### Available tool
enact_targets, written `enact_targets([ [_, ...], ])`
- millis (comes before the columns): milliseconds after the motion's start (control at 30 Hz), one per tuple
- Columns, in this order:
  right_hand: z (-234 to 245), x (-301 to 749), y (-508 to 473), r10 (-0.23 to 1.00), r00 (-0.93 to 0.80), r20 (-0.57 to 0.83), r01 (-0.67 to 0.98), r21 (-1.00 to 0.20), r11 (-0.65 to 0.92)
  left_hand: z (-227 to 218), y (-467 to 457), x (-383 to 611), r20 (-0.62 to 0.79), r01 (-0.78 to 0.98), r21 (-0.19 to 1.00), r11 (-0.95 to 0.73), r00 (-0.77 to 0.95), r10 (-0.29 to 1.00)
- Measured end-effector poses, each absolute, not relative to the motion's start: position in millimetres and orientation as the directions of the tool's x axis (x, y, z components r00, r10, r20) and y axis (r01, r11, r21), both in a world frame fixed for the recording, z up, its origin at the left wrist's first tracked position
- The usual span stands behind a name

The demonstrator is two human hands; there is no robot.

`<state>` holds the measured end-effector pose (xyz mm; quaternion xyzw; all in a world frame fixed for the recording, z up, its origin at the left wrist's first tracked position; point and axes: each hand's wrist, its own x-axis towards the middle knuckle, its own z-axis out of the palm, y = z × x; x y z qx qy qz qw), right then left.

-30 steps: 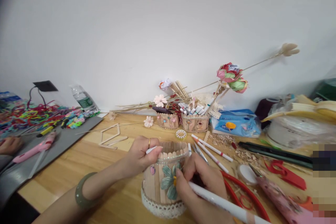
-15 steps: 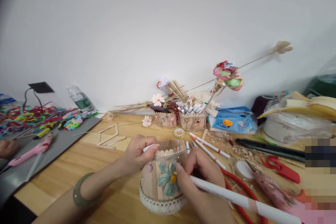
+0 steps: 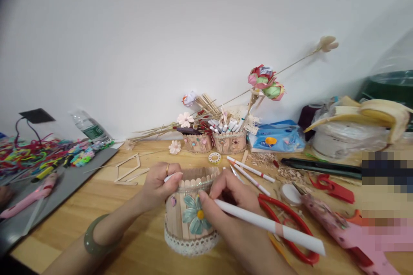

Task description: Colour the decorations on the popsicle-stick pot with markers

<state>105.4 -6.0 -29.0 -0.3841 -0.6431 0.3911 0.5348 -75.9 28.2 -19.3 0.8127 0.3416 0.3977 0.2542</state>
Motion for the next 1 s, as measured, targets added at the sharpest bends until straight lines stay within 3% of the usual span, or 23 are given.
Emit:
enact_targets([
  [100, -29.5, 104.2, -6.3, 0.916, -0.153, 0.371, 0.092, -0.918, 0.387, -19.5, 27.7, -75.8, 0.476, 0.355, 0.68, -0.642, 0.451, 0.754],
  [300, -29.7, 97.2, -7.7, 0.946, -0.032, 0.322, -0.014, -0.947, 0.321, -20.2, 27.2, -76.8, 0.473, 0.367, 0.68, -0.635, 0.443, 0.762],
  [500, -29.1, 103.4, -4.9, 0.923, -0.171, 0.345, 0.074, -0.93, 0.361, -20.3, 26.3, -76.1, 0.467, 0.373, 0.689, -0.621, 0.426, 0.775],
  [1000, -28.0, 95.8, -8.6, 0.96, -0.027, 0.28, -0.047, -0.959, 0.278, -20.2, 26.2, -76.1, 0.467, 0.382, 0.679, -0.627, 0.434, 0.77],
])
